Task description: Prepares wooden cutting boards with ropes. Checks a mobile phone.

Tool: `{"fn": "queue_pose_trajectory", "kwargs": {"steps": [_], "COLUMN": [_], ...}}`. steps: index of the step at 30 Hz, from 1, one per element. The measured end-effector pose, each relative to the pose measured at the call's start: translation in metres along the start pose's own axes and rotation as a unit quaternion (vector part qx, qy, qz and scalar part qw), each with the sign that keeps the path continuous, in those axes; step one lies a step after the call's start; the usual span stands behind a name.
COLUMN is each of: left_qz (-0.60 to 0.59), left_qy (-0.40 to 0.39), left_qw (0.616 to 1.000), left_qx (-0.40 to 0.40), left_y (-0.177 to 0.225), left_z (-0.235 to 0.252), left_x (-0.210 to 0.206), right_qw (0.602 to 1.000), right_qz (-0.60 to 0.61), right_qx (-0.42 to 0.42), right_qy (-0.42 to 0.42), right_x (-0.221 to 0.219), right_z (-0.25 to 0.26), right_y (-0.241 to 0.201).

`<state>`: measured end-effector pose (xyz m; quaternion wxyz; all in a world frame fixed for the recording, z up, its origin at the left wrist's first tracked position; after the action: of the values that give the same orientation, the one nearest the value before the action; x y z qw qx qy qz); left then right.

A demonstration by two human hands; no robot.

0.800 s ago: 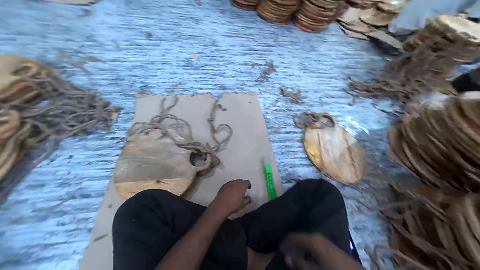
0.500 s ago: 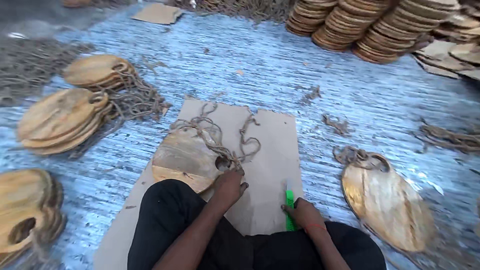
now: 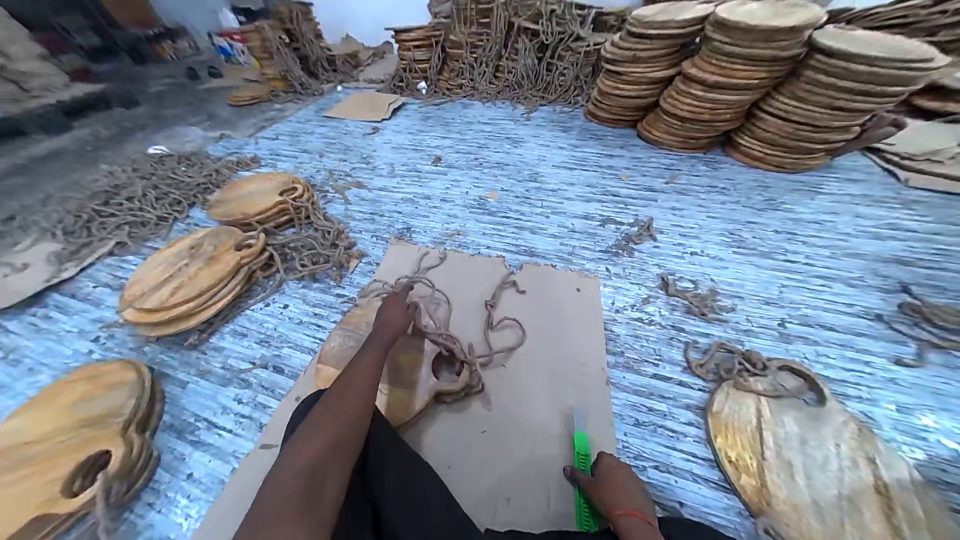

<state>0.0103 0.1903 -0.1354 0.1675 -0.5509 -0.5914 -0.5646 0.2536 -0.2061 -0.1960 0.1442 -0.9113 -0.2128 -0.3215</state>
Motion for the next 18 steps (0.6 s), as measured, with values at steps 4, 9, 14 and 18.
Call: {"fn": "queue_pose_trajectory", "kwargs": {"steps": [4,9,14,18], "left_qz": [0.042,-0.010,-0.166,-0.127], "left_qy": [-0.045,0.002,-0.196,-0.384], "left_qw": [0.997,0.983,0.931,0.909], "left_qx": [0.045,-0.184,-0.260,-0.102], "left_y": [-0.001,0.083,0.150,0.123], "left_z": [0.011,-0.034,-0.150,-0.172], "left_x": [-0.029,-0.054,-0.123,-0.176], "right_qw": [1.000,0.996,0.946,0.867], "right_qz": [-0.006,0.077,0.309,0.492], "right_qx": [0.001,0.004,0.066,0.072], "right_qy": [-0.011,0.033,0.077,0.046], "right_x": [0.000,0.004,0.007,0.010], "right_z": [0.001,0.003,0.009,-0.002], "right_y": [-0.004,0.001,0.009,0.012]}}
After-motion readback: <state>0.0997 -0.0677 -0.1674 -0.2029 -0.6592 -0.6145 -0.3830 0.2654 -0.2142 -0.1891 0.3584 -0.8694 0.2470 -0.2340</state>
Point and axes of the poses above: each hand's wrist, its own z-axis towards the middle knuckle, its own x-axis out of the back of the hand, y = z × x, the point moved 4 cm from there along z, towards the middle knuckle, and after that the axes turned 5 degrees about -y, right-handed, at the moved point
